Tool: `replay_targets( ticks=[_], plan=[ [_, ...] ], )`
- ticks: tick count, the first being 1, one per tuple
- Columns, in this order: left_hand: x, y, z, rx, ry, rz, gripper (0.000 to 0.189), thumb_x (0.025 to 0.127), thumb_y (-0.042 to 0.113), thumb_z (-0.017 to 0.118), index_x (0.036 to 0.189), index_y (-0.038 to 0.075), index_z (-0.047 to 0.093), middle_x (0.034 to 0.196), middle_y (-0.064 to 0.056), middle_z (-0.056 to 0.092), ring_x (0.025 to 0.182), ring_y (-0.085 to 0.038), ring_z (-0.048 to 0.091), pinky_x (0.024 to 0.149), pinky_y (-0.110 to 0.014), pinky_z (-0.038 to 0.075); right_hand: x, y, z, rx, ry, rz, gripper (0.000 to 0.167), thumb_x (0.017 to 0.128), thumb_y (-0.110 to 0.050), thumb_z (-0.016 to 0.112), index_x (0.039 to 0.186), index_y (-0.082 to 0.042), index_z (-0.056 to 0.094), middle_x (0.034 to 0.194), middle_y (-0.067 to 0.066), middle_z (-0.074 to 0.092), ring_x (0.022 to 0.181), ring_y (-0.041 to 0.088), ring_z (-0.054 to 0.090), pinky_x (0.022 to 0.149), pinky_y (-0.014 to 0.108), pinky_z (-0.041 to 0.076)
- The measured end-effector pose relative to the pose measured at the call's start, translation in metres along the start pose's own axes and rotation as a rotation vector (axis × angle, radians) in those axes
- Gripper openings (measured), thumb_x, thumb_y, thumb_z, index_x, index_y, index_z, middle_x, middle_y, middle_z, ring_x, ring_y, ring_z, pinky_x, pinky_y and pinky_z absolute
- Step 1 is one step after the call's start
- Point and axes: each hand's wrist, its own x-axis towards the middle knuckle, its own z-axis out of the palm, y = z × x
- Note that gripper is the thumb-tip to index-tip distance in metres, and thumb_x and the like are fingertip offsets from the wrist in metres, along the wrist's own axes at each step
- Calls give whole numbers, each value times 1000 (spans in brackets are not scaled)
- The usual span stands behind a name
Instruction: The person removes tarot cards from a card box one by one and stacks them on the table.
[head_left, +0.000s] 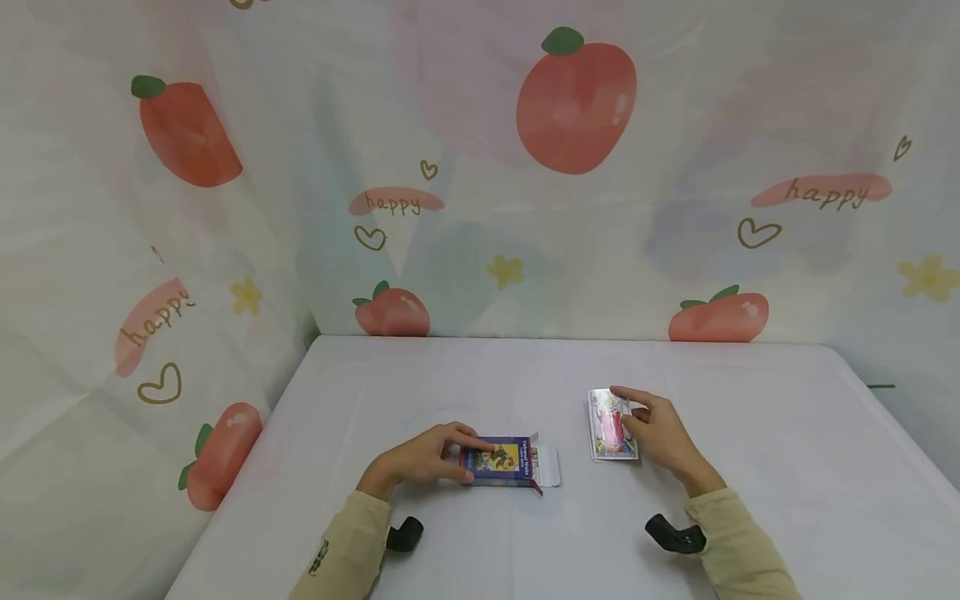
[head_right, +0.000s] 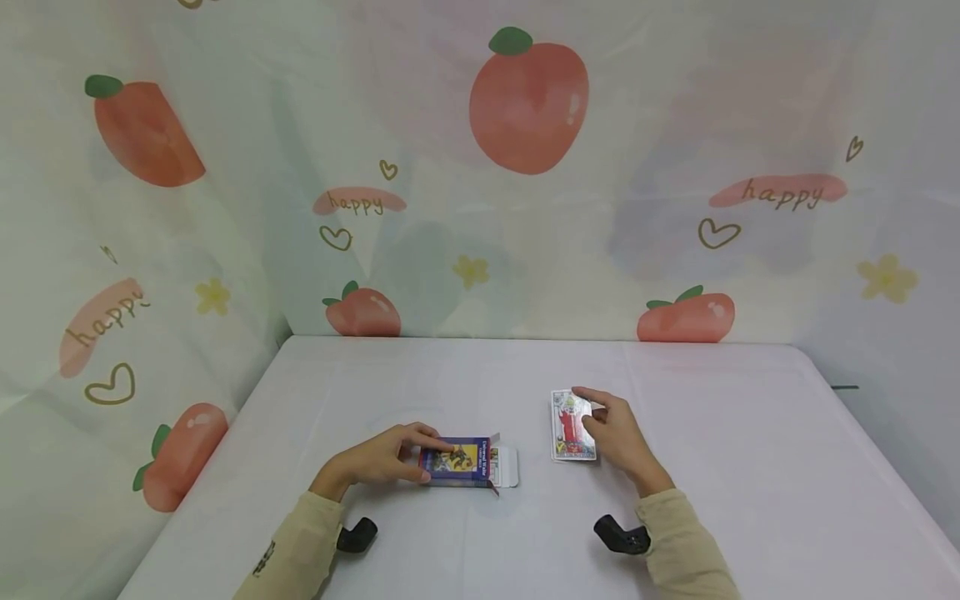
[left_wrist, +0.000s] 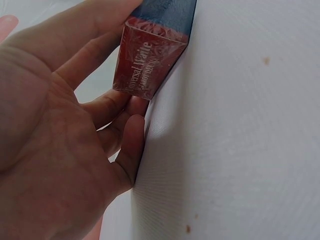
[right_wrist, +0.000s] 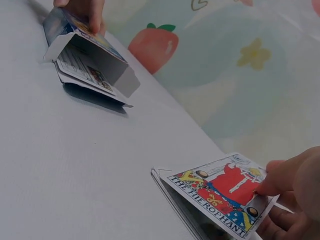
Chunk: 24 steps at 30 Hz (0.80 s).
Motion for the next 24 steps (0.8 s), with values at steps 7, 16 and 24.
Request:
replay_targets(
  ticks=[7, 16, 24],
  plan=[
    [0, -1, 1, -5, 4, -4, 46, 88, 22, 78, 133, 32, 68, 145, -8, 51, 132, -26, 44, 100, -43, 40, 3, 6, 5, -113, 36, 16, 50, 93, 6, 55, 142, 2, 53, 136, 32, 54, 93, 25, 60, 67, 21, 50],
    [0, -1, 1, -23, 11, -18, 46, 88, 21, 78, 131, 34, 69, 144, -6, 51, 132, -25, 44, 102, -43, 40, 0, 8, 10, -219, 48, 17, 48, 91, 3, 59, 139, 2, 55, 107, 22, 56, 88, 23, 52, 65, 23, 42],
    [0, -1, 0, -28, 9, -21, 46, 88, 21, 78, 131, 35, 69, 144, -5, 51, 131, -24, 44, 101, -42, 39, -1, 10, 13, -270, 52, 15, 47, 91, 2, 61, 138, 3, 56, 103, 18, 54, 86, 22, 47, 63, 23, 40]
  ],
)
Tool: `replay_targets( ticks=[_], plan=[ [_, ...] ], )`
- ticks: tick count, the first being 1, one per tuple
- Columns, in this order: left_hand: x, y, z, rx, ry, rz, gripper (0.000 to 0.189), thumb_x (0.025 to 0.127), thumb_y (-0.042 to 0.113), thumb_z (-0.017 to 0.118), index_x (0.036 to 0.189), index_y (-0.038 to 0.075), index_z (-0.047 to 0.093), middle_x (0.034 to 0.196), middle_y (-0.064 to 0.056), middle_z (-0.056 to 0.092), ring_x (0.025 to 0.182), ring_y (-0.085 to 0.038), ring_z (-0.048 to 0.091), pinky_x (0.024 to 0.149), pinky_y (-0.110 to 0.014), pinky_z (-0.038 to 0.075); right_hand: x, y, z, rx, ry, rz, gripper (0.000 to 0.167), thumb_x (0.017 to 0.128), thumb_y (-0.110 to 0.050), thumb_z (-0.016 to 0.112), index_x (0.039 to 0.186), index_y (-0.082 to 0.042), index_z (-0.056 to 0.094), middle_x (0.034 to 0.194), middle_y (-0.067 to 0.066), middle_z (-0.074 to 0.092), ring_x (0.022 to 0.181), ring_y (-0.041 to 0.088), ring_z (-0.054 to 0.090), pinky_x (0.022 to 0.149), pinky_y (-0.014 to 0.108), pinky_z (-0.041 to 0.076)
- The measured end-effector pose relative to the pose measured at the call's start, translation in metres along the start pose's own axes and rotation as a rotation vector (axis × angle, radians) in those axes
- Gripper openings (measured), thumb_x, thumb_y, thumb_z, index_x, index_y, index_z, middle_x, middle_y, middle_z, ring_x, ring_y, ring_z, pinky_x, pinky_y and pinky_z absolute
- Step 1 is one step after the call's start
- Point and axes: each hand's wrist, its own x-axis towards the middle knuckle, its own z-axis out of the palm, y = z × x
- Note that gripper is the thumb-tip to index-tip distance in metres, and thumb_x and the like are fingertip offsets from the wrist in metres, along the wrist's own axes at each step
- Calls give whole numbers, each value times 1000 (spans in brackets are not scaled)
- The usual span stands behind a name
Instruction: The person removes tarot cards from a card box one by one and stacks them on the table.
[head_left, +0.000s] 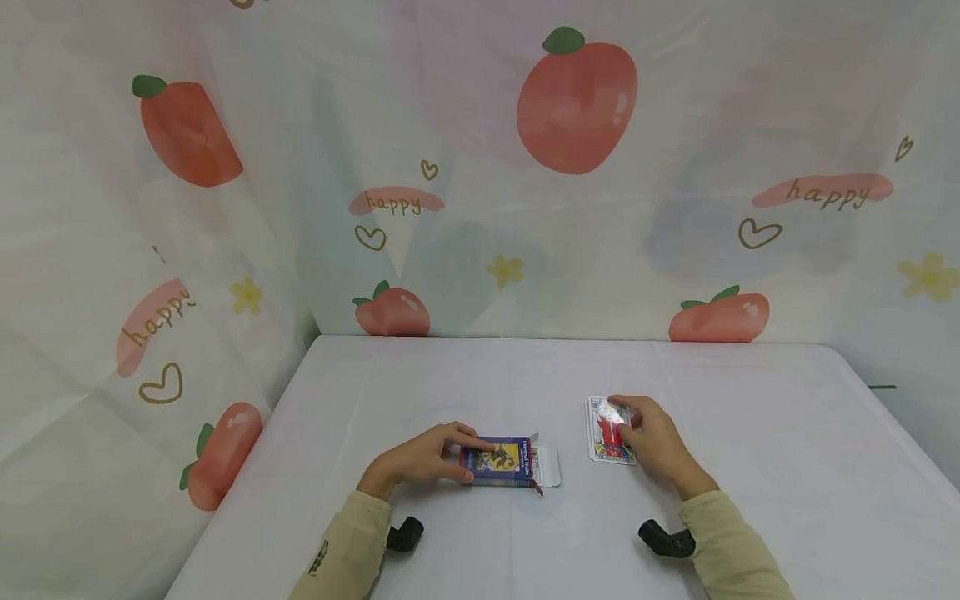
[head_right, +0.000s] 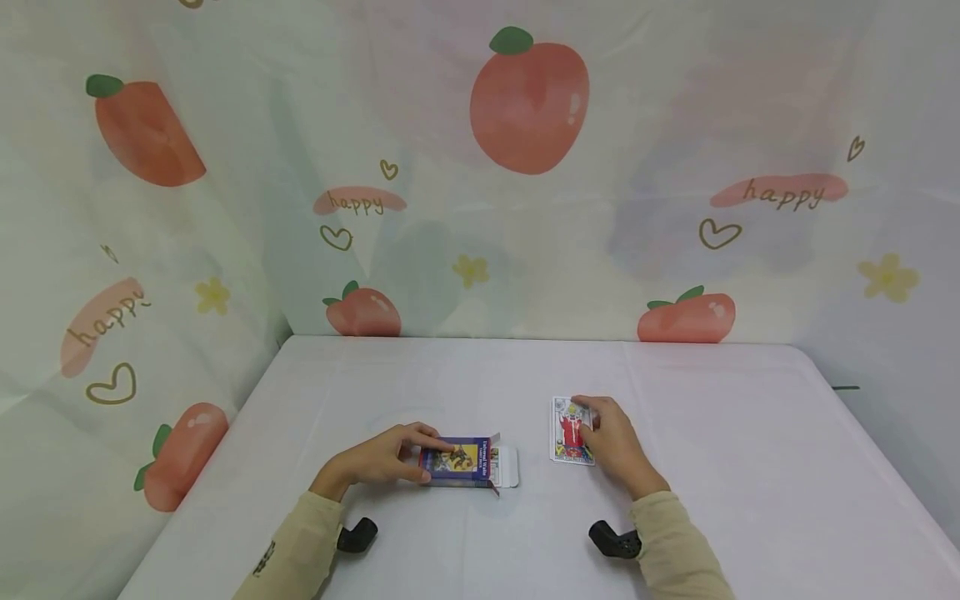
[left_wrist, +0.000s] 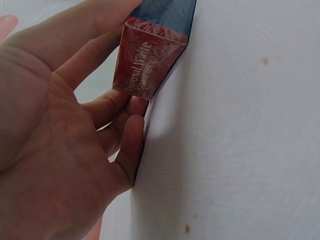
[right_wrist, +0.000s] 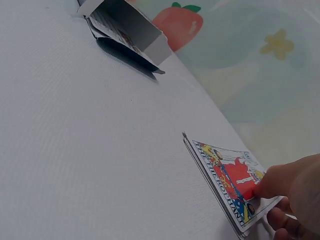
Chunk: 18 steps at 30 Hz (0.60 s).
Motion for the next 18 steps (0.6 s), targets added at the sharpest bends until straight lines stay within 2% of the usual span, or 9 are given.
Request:
replay_targets(
  ticks=[5, 12, 18],
  plan=[
    [0, 0, 0, 3, 1, 1, 46, 88, 21, 78, 131, 35, 69, 144, -5, 51, 130, -23, 44, 100, -42, 39, 1, 3, 3, -8, -4, -6, 45, 92, 2, 61, 137, 4, 57, 123, 25, 52, 89, 23, 48, 64, 22, 40],
    [1, -2, 0, 10, 3, 4, 46, 88, 21, 78, 131, 35, 69, 144, -6, 51, 132, -25, 44, 102, -42, 40, 4, 6, 5, -29, -6, -7, 43, 92, 0, 61, 135, 4, 59, 133, 29, 49, 93, 25, 49, 69, 22, 40],
    [1, -2, 0, 17, 3, 14, 46, 88, 21, 78, 132, 33, 69, 144, -7, 51, 130, -25, 45, 100, -41, 40, 5, 6, 6, -44, -20, 5, 43, 93, -2, 60, 136, 4, 59, 139, 31, 44, 99, 28, 49, 77, 28, 42]
  ],
)
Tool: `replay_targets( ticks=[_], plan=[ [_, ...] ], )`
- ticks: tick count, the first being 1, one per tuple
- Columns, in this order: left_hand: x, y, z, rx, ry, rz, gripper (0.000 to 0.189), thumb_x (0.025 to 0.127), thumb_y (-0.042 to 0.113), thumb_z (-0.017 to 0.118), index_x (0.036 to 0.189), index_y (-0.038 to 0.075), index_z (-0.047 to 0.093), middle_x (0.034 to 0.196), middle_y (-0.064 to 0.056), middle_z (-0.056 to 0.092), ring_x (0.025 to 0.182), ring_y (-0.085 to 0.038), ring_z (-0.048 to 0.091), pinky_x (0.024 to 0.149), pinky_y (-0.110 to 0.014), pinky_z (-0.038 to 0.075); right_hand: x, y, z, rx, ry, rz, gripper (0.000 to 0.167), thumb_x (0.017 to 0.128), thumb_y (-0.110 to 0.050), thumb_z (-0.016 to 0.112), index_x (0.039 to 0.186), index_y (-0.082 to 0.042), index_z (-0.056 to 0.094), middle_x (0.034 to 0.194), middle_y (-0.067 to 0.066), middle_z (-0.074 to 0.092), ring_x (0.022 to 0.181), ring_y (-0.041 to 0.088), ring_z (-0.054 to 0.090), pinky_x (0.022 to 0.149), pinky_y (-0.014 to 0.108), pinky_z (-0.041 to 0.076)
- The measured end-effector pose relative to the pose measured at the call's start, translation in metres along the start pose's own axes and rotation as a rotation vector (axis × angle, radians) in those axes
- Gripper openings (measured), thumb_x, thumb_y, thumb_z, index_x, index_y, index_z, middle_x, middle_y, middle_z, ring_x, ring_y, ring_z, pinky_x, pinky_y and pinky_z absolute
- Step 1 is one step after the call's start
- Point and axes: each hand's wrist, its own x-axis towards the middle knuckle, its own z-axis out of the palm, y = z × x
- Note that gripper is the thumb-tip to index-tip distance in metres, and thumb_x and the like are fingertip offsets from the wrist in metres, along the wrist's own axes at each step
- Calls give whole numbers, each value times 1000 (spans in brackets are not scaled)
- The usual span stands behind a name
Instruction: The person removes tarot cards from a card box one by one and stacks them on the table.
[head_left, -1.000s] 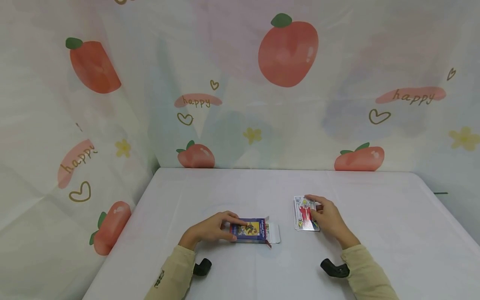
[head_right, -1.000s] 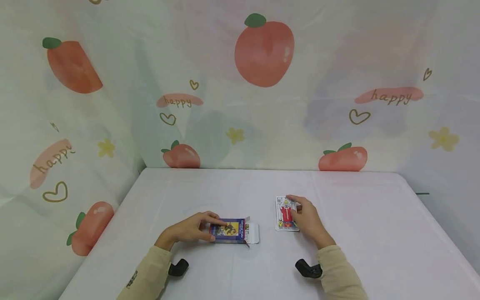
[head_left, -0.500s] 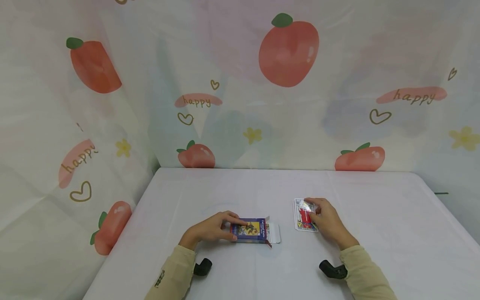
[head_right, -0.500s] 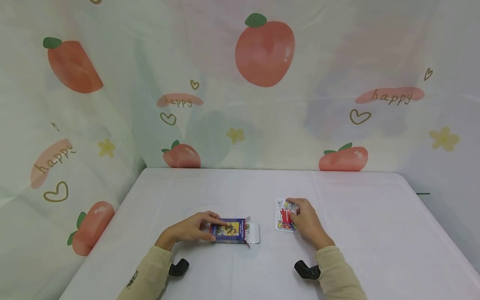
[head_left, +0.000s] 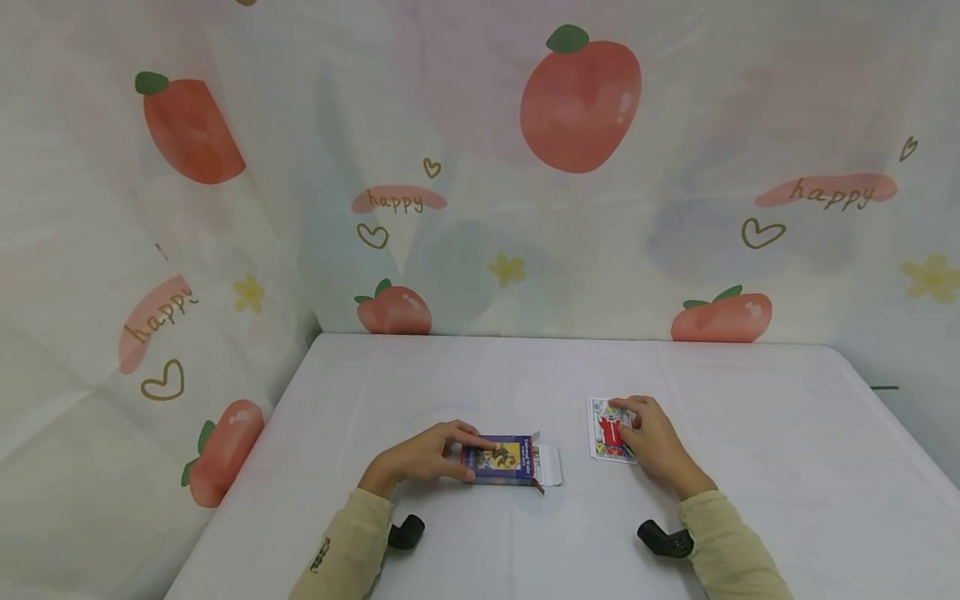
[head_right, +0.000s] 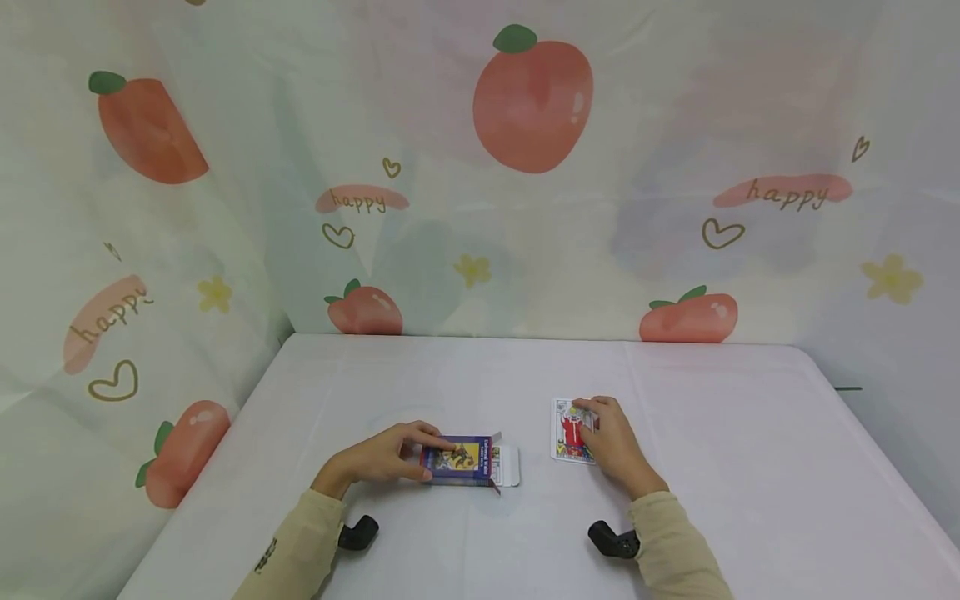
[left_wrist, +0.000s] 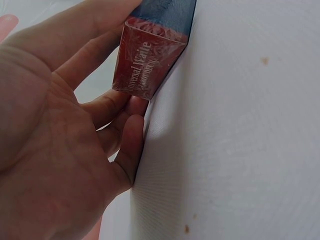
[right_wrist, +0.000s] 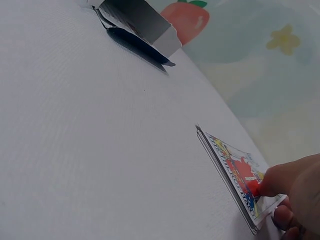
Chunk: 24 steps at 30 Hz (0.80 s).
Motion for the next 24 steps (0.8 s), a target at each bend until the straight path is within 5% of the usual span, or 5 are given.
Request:
replay_targets(
  ticks=[8, 24],
  plan=[
    [0, 2, 0, -14, -7, 10, 46, 88, 19, 78, 132, 29, 69, 143, -7, 52, 129, -23, 44, 97, -38, 40, -2, -2, 0, -13, -8, -5, 41, 93, 0, 60, 134, 5, 59, 140, 33, 39, 101, 31, 49, 82, 38, 42],
    [-1, 3, -1, 7, -14, 26, 46, 88, 20, 77, 133, 28, 68, 144, -9, 51, 130, -25, 45, 98, -40, 40, -2, -2, -1, -10, 7, -29, 45, 92, -1, 59, 137, 5, 56, 140, 33, 39, 97, 29, 48, 79, 37, 39]
  ],
)
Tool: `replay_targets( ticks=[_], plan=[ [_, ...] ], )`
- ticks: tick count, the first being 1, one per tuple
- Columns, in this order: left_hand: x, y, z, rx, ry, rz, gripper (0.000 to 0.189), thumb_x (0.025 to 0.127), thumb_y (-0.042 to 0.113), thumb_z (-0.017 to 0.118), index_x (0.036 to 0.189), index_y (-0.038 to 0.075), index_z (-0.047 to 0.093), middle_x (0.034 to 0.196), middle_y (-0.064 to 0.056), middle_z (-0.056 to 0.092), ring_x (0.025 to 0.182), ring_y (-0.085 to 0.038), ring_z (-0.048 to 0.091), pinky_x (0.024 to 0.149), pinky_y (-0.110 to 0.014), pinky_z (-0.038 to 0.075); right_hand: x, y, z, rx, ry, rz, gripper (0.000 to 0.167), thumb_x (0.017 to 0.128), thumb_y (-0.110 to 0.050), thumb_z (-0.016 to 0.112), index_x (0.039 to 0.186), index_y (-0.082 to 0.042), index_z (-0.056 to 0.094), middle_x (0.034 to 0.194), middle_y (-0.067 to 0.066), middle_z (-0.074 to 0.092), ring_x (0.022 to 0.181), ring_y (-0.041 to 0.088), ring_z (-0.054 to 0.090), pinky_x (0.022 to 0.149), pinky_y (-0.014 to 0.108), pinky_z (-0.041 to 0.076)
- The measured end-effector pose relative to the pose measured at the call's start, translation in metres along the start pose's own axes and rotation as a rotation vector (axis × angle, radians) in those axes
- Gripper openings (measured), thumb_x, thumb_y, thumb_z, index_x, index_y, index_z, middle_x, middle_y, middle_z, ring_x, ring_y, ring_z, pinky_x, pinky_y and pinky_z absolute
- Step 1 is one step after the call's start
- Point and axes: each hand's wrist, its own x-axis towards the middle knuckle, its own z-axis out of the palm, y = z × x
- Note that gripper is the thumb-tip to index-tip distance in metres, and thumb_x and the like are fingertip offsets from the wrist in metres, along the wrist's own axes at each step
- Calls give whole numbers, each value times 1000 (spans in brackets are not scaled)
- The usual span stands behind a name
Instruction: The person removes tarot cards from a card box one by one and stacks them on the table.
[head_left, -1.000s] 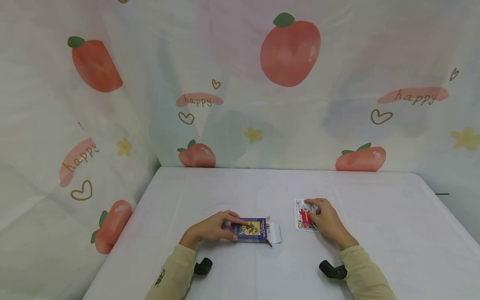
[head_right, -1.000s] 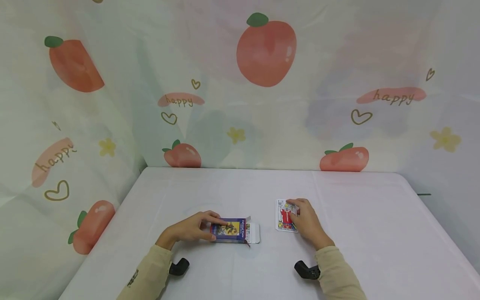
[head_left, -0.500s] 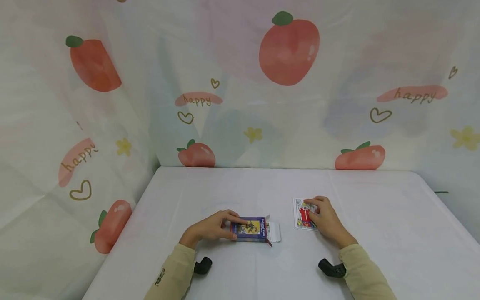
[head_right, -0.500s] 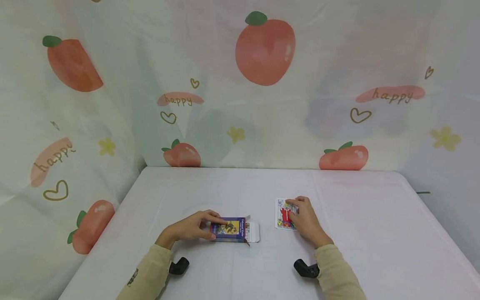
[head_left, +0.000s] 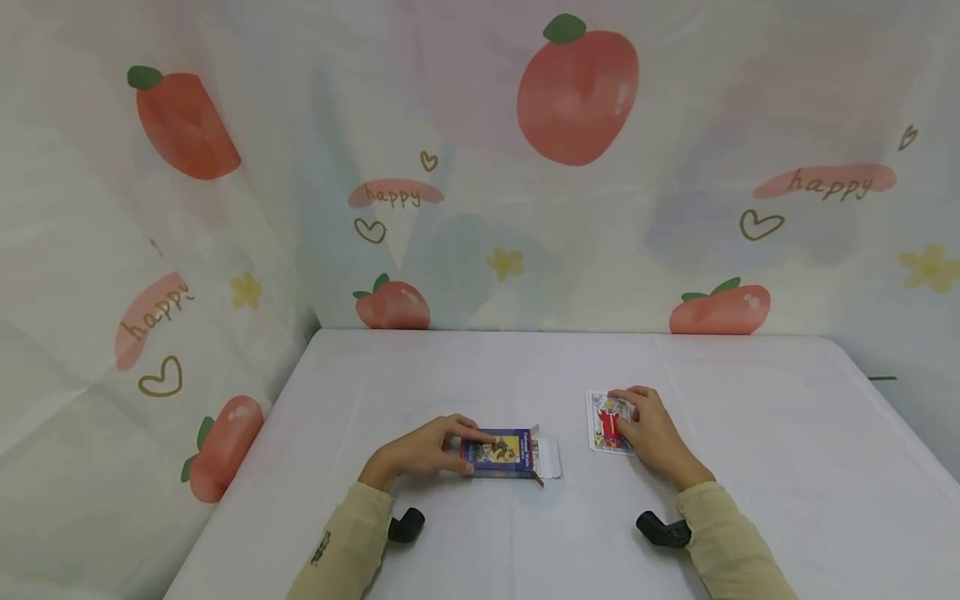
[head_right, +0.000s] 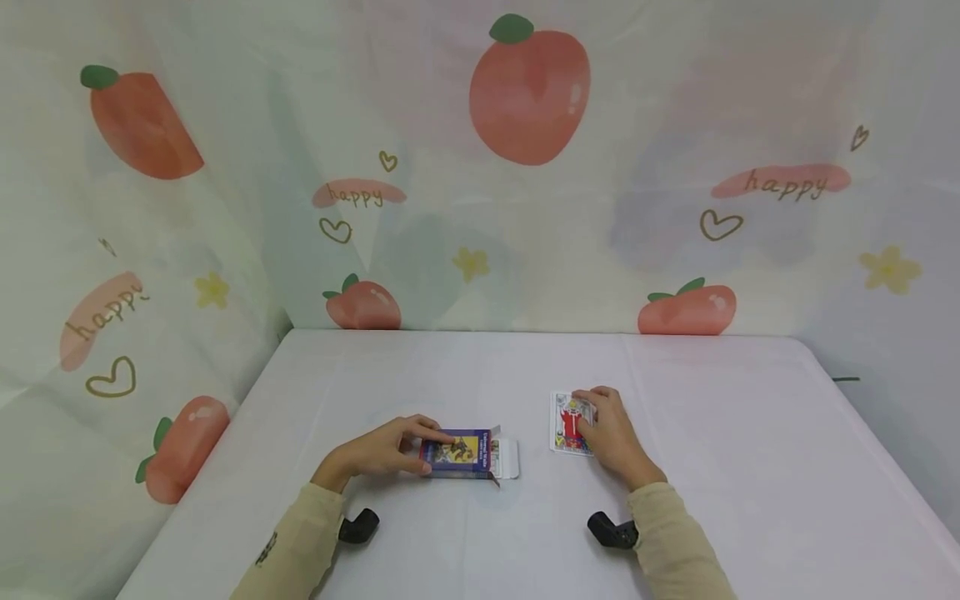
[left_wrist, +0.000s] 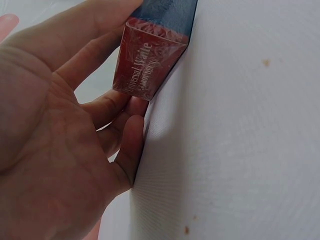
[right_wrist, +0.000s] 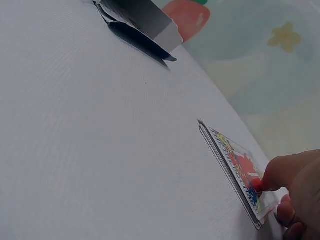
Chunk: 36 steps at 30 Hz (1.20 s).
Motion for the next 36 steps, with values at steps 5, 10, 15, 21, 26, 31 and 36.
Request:
replay_targets(
  ticks=[5, 10, 15, 21, 26, 31, 36],
  plan=[
    [3, 0, -2, 2, 2, -1, 46, 88, 20, 77, 133, 30, 68, 144, -8, 51, 130, -24, 45, 98, -39, 40, 2, -1, -2, -7, 6, 1, 45, 92, -2, 59, 136, 5, 56, 139, 33, 40, 98, 30, 48, 80, 38, 39],
    [4, 1, -5, 11, 1, -1, 47, 89, 21, 77, 134, 30, 68, 145, -9, 50, 128, -24, 45, 98, -40, 40, 4, 0, -4, -10, 3, 6, 45, 93, -2, 59, 137, 5, 56, 139, 33, 40, 100, 31, 48, 81, 40, 40],
    [4, 2, -5, 13, 0, 1, 47, 89, 22, 77, 134, 29, 67, 146, -10, 50, 130, -25, 45, 99, -41, 40, 4, 1, -7, 6, 10, 19, 49, 96, -5, 56, 144, 4, 50, 141, 34, 39, 98, 30, 49, 80, 39, 42],
    [3, 0, -1, 5, 5, -17, 46, 89, 23, 77, 133, 32, 68, 146, -9, 50, 132, -26, 44, 102, -44, 40, 3, 2, -10, 28, 37, 33, 49, 100, -12, 56, 147, 1, 47, 146, 34, 36, 90, 24, 50, 71, 27, 42],
    [3, -1, 2, 9, 2, -19, 46, 88, 23, 78, 132, 32, 68, 145, -8, 51, 132, -26, 45, 102, -43, 40, 0, -4, -9, 31, 68, -8, 45, 99, -12, 58, 142, 0, 52, 144, 32, 41, 97, 29, 52, 75, 30, 43],
    [2, -2, 3, 13, 5, -9, 47, 87, 22, 78, 132, 31, 69, 145, -8, 51, 134, -27, 45, 100, -41, 41, -3, -17, -9, 45, 86, -99, 40, 97, -11, 61, 136, -2, 59, 129, 24, 57, 96, 27, 54, 72, 30, 44],
    [1, -3, 0, 28, 3, -4, 47, 88, 24, 77, 134, 32, 68, 145, -8, 51, 131, -25, 46, 99, -39, 41, -4, -32, -6, 64, 42, -186, 34, 95, -10, 67, 128, -3, 65, 105, 14, 65, 82, 15, 53, 65, 24, 43]
  ],
)
